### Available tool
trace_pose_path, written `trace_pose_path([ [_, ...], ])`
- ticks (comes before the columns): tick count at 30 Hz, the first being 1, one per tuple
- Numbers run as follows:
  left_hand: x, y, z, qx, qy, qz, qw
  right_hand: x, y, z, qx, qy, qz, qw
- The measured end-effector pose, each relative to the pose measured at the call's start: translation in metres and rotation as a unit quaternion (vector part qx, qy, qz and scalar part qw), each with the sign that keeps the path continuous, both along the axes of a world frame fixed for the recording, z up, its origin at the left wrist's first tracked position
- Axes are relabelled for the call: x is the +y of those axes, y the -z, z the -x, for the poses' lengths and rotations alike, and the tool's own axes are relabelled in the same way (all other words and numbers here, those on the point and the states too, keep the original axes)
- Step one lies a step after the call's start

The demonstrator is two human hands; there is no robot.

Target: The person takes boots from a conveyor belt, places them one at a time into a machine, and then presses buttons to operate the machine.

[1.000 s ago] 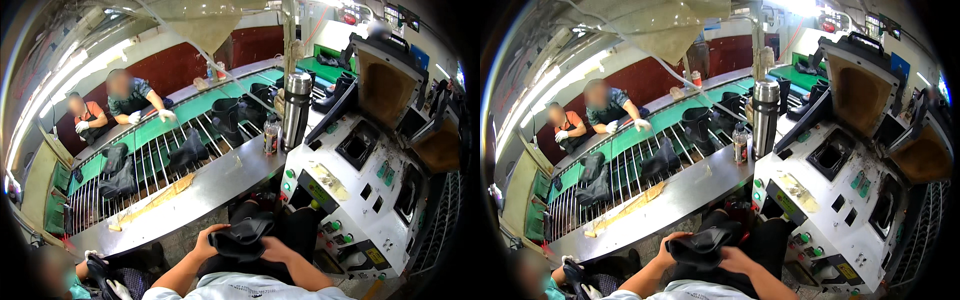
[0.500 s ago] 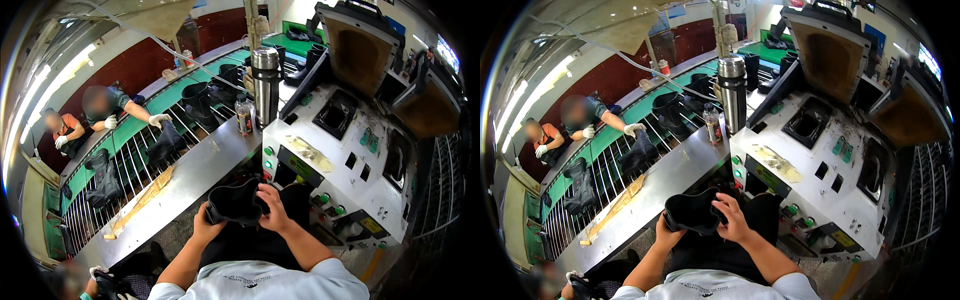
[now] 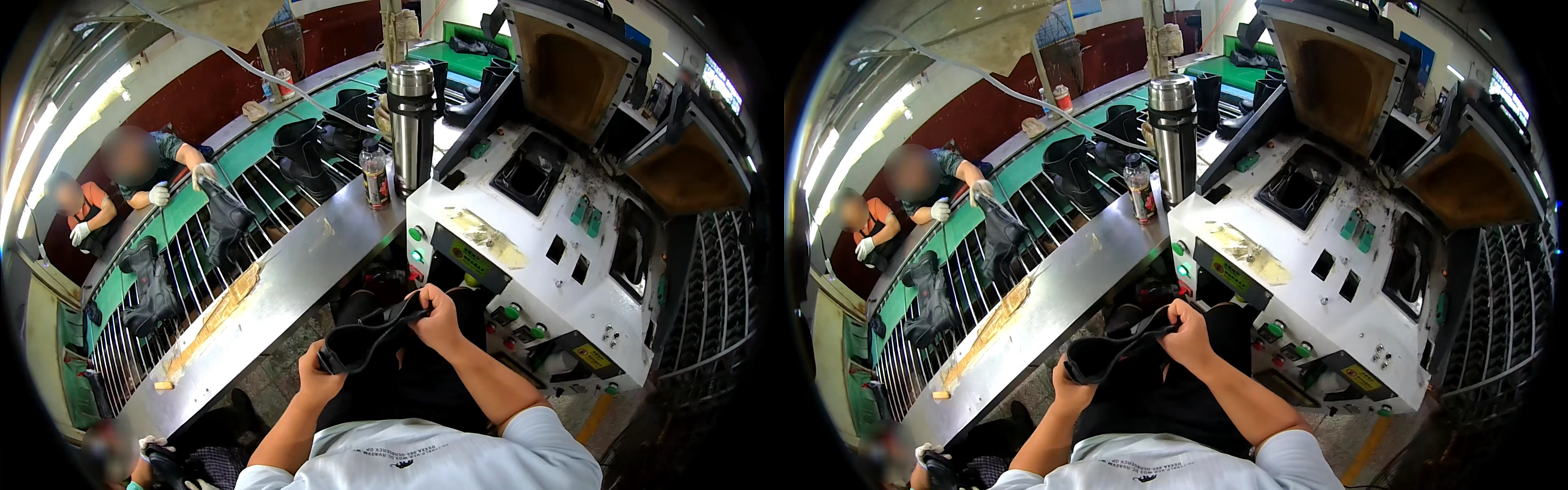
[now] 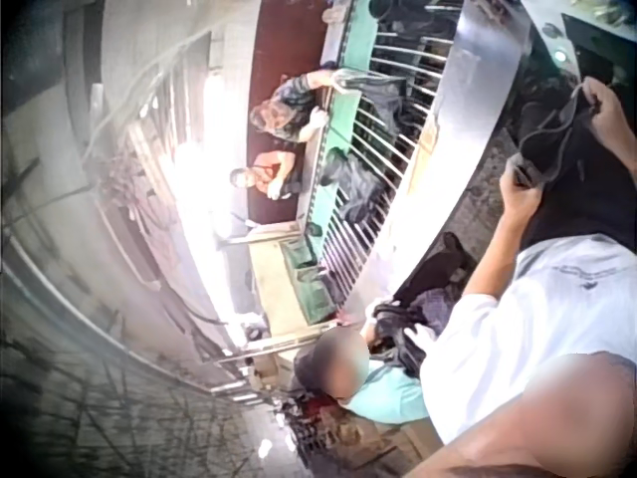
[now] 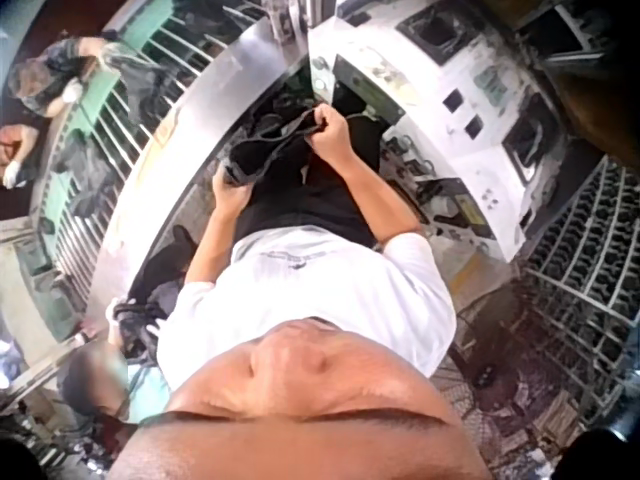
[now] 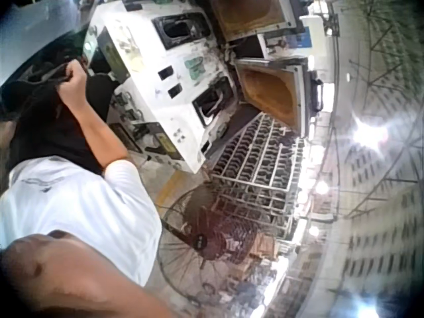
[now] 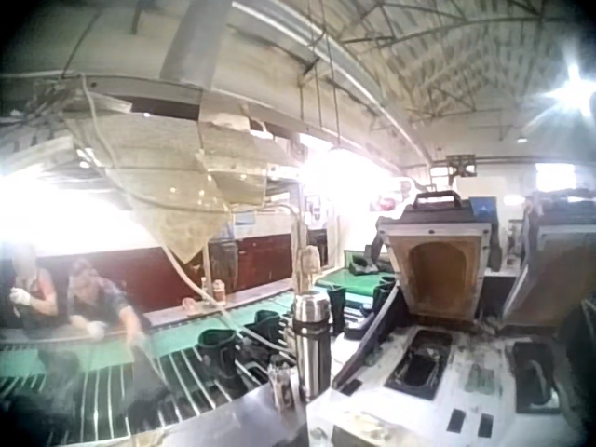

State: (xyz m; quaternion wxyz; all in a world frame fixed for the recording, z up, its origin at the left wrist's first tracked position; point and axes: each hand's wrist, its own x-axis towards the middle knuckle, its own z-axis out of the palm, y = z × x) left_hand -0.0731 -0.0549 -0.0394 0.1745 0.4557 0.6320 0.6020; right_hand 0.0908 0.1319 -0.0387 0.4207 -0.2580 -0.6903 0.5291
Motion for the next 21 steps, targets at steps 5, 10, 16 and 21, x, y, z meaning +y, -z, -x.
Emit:
trace_pose_path([
  [5,0.002,-0.004,-0.004,0.006,-0.046,0.005,0.999,-0.002,-0.002,0.02,0.142,0.031,0.134,0.98],
  [10,0.016,-0.037,0.001,0.034,-0.183,0.001,0.982,-0.03,0.032,0.024,0.215,0.068,0.212,0.951],
  [16,0.049,-0.097,0.018,0.056,-0.218,-0.026,0.974,-0.101,0.083,0.001,-0.05,-0.288,0.397,0.87],
  [21,0.075,-0.145,0.017,-0.074,-0.17,-0.193,0.964,-0.09,0.05,0.056,0.206,-0.26,0.567,0.754],
])
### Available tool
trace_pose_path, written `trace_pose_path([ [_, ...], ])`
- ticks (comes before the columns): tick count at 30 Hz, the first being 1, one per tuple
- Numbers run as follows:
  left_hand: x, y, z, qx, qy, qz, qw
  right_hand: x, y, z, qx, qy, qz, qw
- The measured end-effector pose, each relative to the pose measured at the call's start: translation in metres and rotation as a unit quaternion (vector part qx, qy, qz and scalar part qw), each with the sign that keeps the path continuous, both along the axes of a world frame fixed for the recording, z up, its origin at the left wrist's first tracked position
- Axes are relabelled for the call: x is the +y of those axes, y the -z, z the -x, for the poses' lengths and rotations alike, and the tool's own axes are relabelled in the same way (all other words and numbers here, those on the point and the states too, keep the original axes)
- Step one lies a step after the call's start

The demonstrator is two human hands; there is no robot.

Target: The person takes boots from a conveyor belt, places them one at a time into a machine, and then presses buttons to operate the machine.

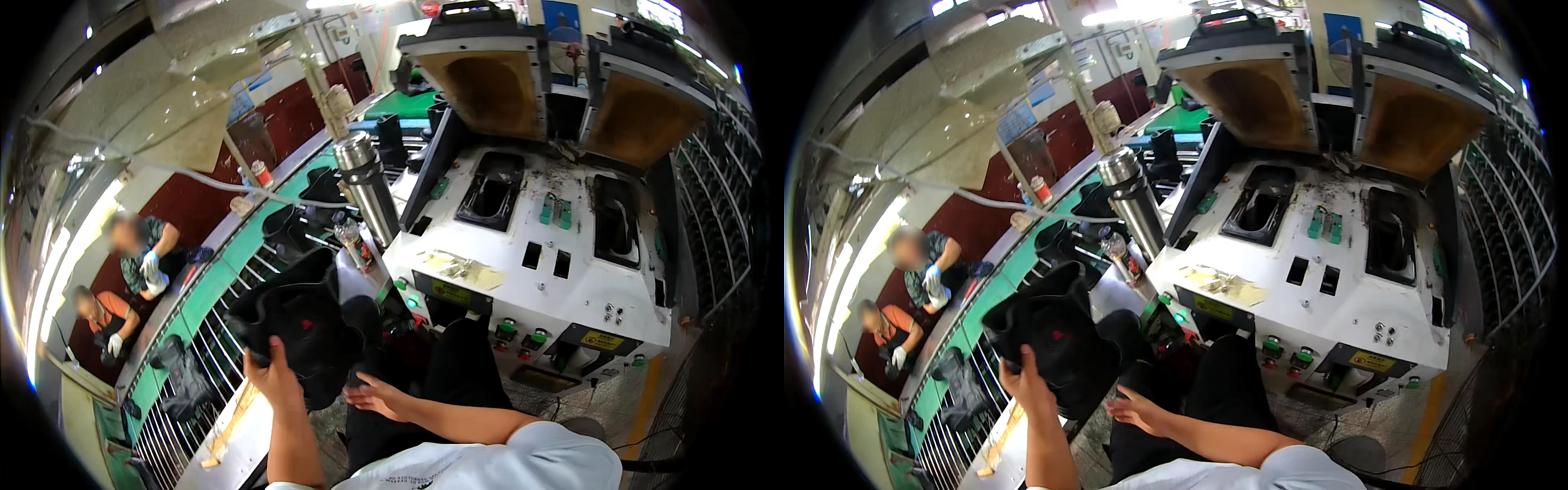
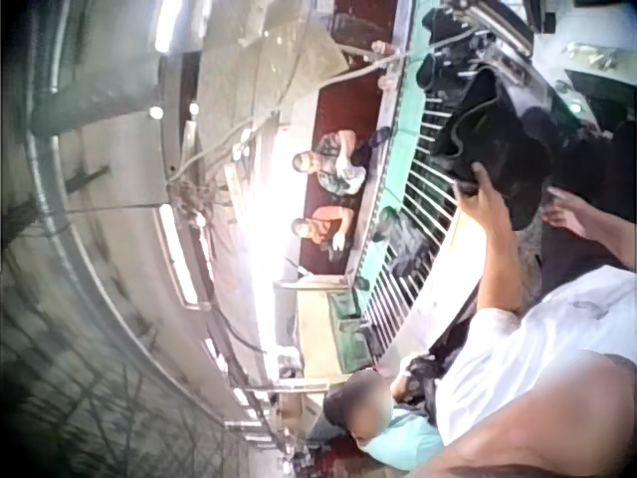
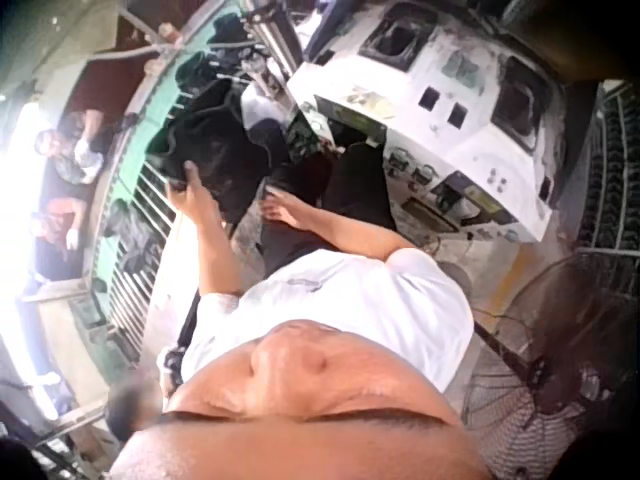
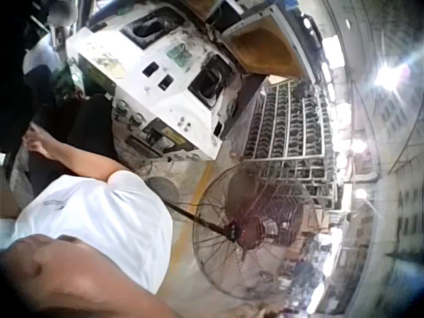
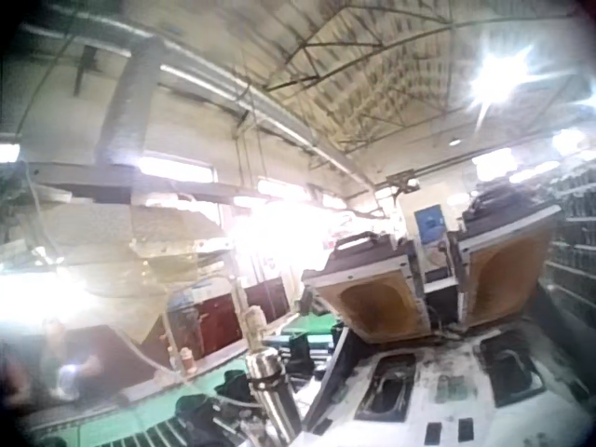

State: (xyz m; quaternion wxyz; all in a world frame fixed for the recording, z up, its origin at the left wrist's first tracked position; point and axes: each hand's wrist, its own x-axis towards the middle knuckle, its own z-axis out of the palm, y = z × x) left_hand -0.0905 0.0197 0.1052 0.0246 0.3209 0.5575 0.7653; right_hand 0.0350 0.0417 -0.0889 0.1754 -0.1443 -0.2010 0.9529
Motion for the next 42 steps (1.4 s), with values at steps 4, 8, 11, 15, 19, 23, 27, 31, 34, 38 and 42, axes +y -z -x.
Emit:
trace_pose_path([
  [4,0.007,-0.056,-0.013,-0.125,0.049,-0.137,0.981,0.048,-0.046,0.056,0.29,0.054,0.059,0.954],
  [8,0.022,-0.082,-0.019,-0.17,0.137,-0.128,0.967,0.08,-0.121,0.031,0.408,0.127,0.068,0.902],
  [11,0.053,-0.082,-0.046,-0.255,0.18,-0.111,0.944,0.118,-0.127,-0.008,0.308,0.249,-0.041,0.917],
  [15,0.104,-0.043,-0.079,-0.326,0.271,-0.038,0.905,0.156,-0.115,-0.094,0.111,0.375,-0.131,0.911],
  [19,0.181,0.031,-0.138,-0.472,0.466,0.004,0.748,0.164,-0.174,-0.235,-0.093,0.582,-0.231,0.774],
  [23,0.252,0.092,-0.256,-0.622,0.485,0.08,0.609,0.199,-0.196,-0.357,-0.398,0.611,-0.334,0.597],
  [27,0.271,0.095,-0.386,-0.708,0.463,0.134,0.515,0.226,-0.258,-0.447,-0.496,0.566,-0.297,0.587],
  [31,0.286,0.111,-0.476,-0.774,0.448,0.056,0.443,0.271,-0.295,-0.489,-0.609,0.511,-0.297,0.529],
  [34,0.295,0.118,-0.532,-0.812,0.418,0.057,0.403,0.308,-0.299,-0.521,-0.709,0.427,-0.349,0.438],
  [38,0.322,0.128,-0.569,-0.824,0.414,0.063,0.381,0.342,-0.324,-0.505,-0.812,0.292,-0.365,0.35],
  [42,0.333,0.125,-0.587,-0.84,0.443,0.102,0.298,0.361,-0.33,-0.5,-0.86,0.23,-0.355,0.284],
])
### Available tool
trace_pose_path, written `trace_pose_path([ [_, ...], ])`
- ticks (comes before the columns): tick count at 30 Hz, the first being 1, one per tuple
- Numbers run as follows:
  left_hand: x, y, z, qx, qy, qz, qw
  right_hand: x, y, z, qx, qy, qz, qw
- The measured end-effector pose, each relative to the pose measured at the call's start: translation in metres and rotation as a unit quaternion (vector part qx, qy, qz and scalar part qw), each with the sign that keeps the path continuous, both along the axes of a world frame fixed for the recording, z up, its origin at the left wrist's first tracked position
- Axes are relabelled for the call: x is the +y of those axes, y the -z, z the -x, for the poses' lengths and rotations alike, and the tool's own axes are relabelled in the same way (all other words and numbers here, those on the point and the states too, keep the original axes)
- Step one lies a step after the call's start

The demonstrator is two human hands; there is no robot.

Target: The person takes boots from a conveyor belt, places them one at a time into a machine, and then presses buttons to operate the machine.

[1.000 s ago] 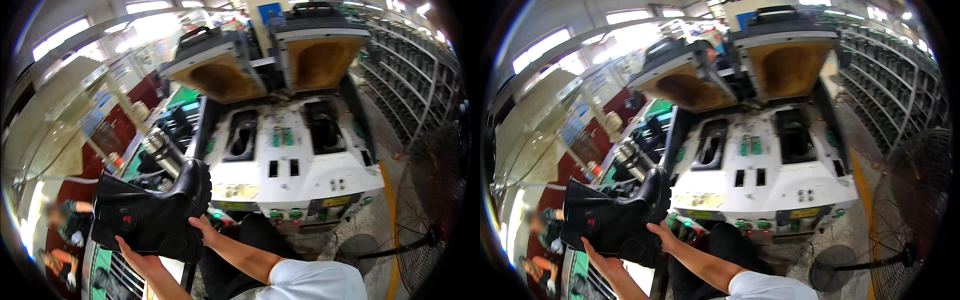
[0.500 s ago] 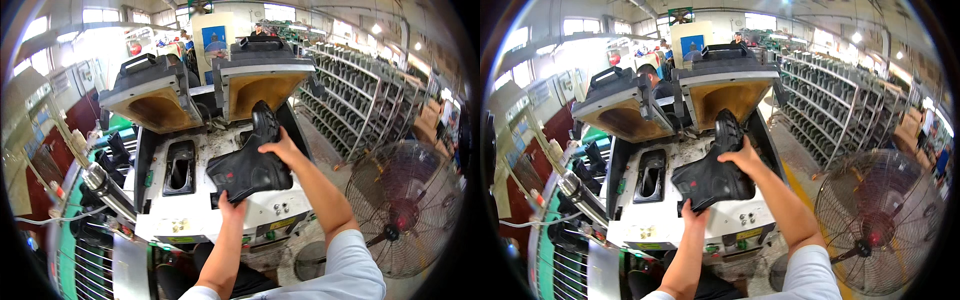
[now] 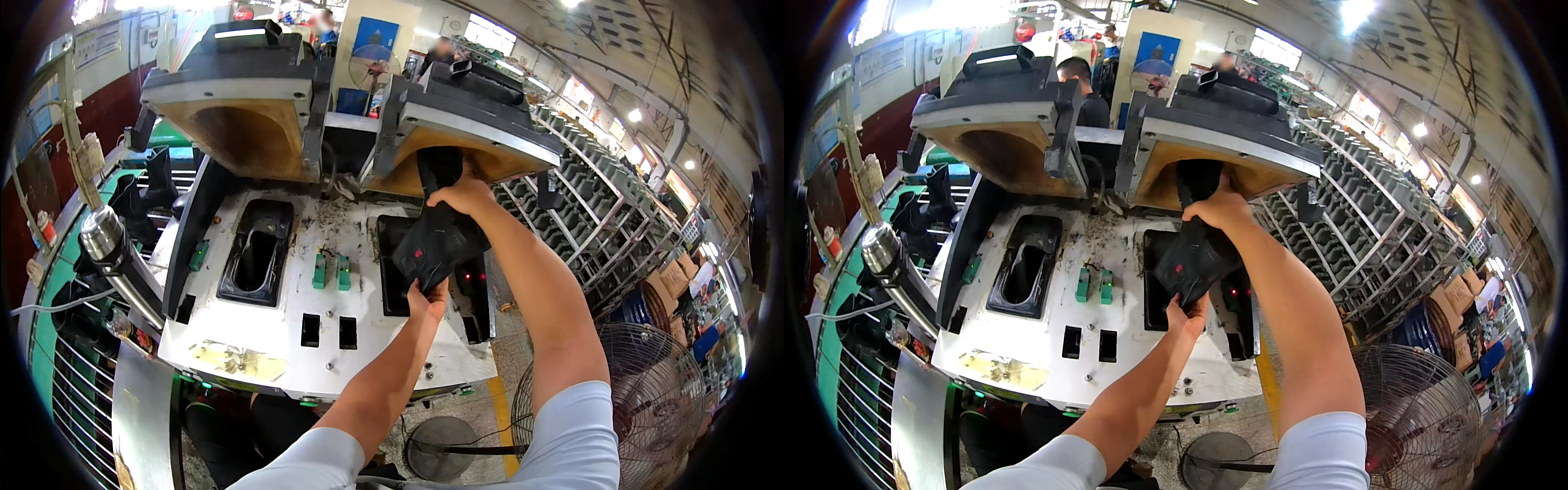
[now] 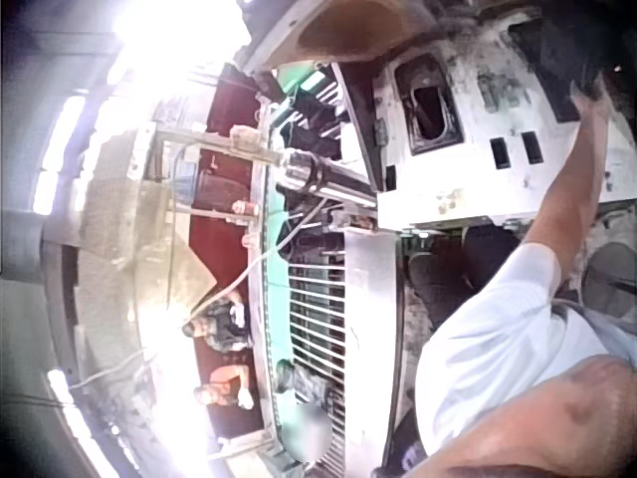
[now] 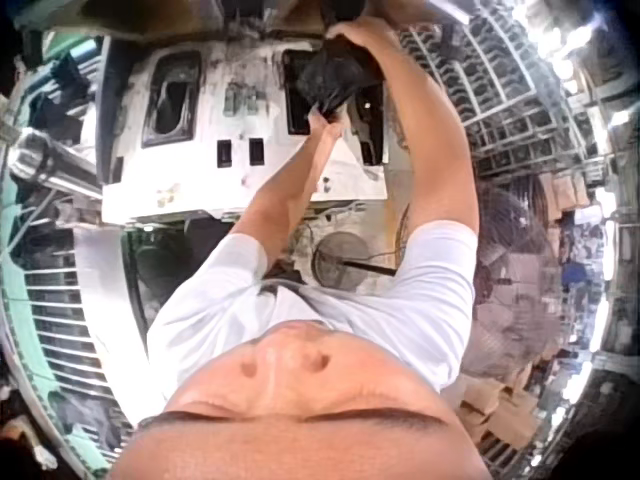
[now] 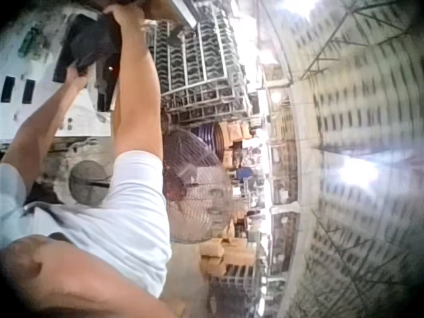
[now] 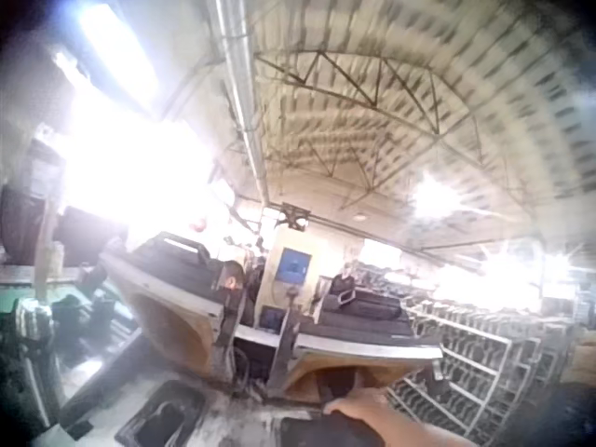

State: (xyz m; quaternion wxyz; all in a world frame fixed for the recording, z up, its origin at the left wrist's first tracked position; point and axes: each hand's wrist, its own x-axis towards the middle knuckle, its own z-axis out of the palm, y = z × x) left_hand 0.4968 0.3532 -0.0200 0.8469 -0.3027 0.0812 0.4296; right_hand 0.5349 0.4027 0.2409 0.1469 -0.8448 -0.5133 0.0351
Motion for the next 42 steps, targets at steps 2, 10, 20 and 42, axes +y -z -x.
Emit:
trace_pose_path([
  [2,0.001,0.003,-0.003,-0.028,0.043,-0.017,0.999,0.007,0.009,-0.013,-0.017,-0.008,-0.008,1.0],
  [10,-0.034,0.023,0.035,0.313,0.223,-0.233,0.894,0.028,0.046,-0.034,-0.016,0.027,0.021,0.999],
  [20,-0.047,0.014,0.121,0.703,0.042,-0.602,0.376,0.034,0.09,0.002,0.049,0.036,0.095,0.994],
  [42,-0.055,0.021,0.133,0.672,0.048,-0.65,0.352,0.019,0.16,0.016,0.056,0.032,0.101,0.993],
])
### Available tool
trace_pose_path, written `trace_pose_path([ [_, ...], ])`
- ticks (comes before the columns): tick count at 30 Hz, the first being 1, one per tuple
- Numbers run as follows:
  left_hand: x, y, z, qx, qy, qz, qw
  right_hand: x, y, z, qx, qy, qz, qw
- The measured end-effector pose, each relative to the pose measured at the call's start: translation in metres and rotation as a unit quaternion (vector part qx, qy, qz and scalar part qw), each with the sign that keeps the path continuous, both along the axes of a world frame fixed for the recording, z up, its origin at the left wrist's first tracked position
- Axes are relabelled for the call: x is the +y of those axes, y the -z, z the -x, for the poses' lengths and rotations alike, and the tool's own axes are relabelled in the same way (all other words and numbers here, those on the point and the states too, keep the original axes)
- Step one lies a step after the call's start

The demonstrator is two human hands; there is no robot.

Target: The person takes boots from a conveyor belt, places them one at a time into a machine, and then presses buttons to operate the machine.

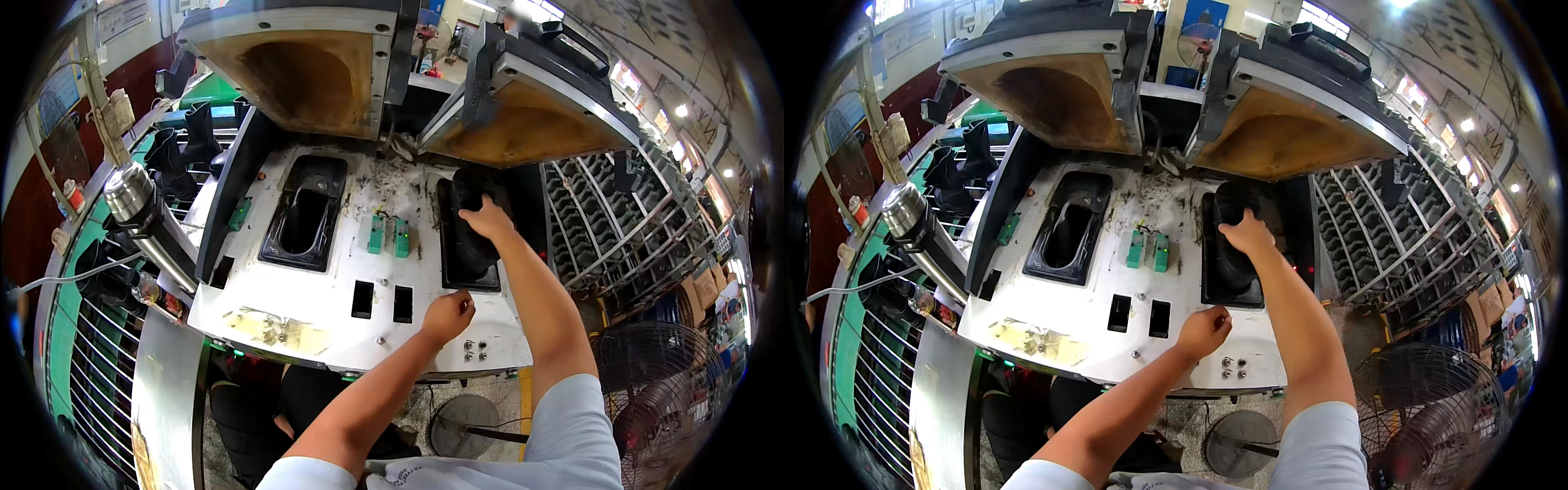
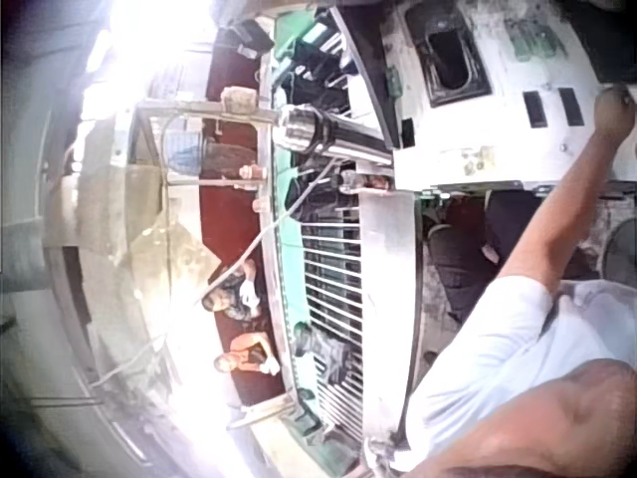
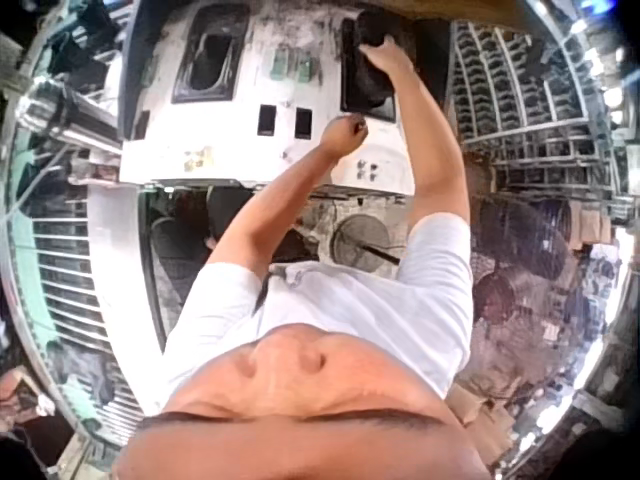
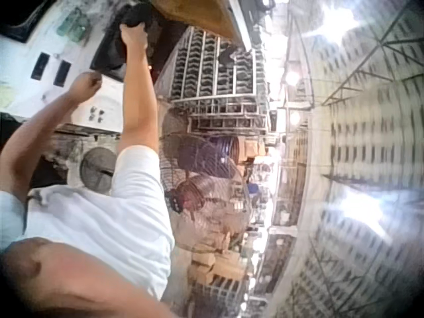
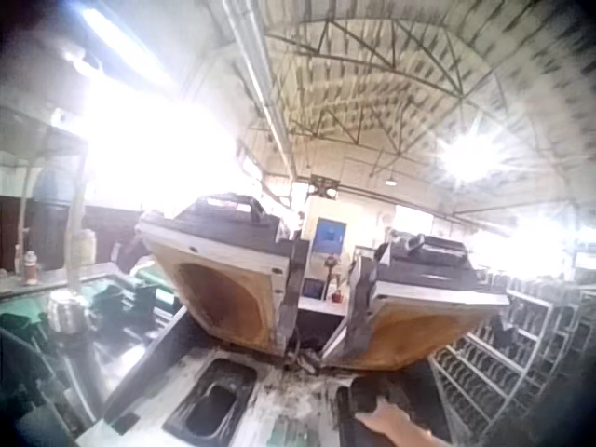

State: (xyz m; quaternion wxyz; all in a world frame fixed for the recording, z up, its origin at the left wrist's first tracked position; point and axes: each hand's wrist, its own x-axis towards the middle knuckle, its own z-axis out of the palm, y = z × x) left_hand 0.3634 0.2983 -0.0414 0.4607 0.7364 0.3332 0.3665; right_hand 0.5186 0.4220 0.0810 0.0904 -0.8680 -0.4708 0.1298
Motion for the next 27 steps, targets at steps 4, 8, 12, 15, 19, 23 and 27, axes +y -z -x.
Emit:
trace_pose_path([
  [4,-0.045,-0.01,0.061,-0.026,0.064,0.086,0.994,-0.044,-0.002,0.021,-0.081,-0.058,-0.012,0.995],
  [8,-0.119,0.01,0.16,-0.015,0.101,0.076,0.992,-0.045,-0.007,-0.01,-0.007,-0.124,-0.01,0.992],
  [12,-0.177,0.103,0.273,0.086,-0.13,0.171,0.973,-0.052,-0.023,0.009,0.028,-0.095,-0.037,0.994],
  [15,-0.181,0.14,0.327,0.095,-0.258,0.272,0.922,-0.078,-0.002,0.014,-0.025,-0.078,-0.092,0.992],
  [19,-0.162,0.132,0.304,0.036,-0.259,0.219,0.94,-0.116,0.045,-0.003,-0.146,-0.166,-0.237,0.946],
  [23,-0.161,0.1,0.247,0.103,-0.114,0.166,0.974,-0.212,0.07,0.012,0.026,-0.135,-0.467,0.874],
  [27,-0.154,0.076,0.189,0.166,0.046,0.137,0.975,-0.336,0.176,-0.005,0.231,0.157,-0.62,0.733],
])
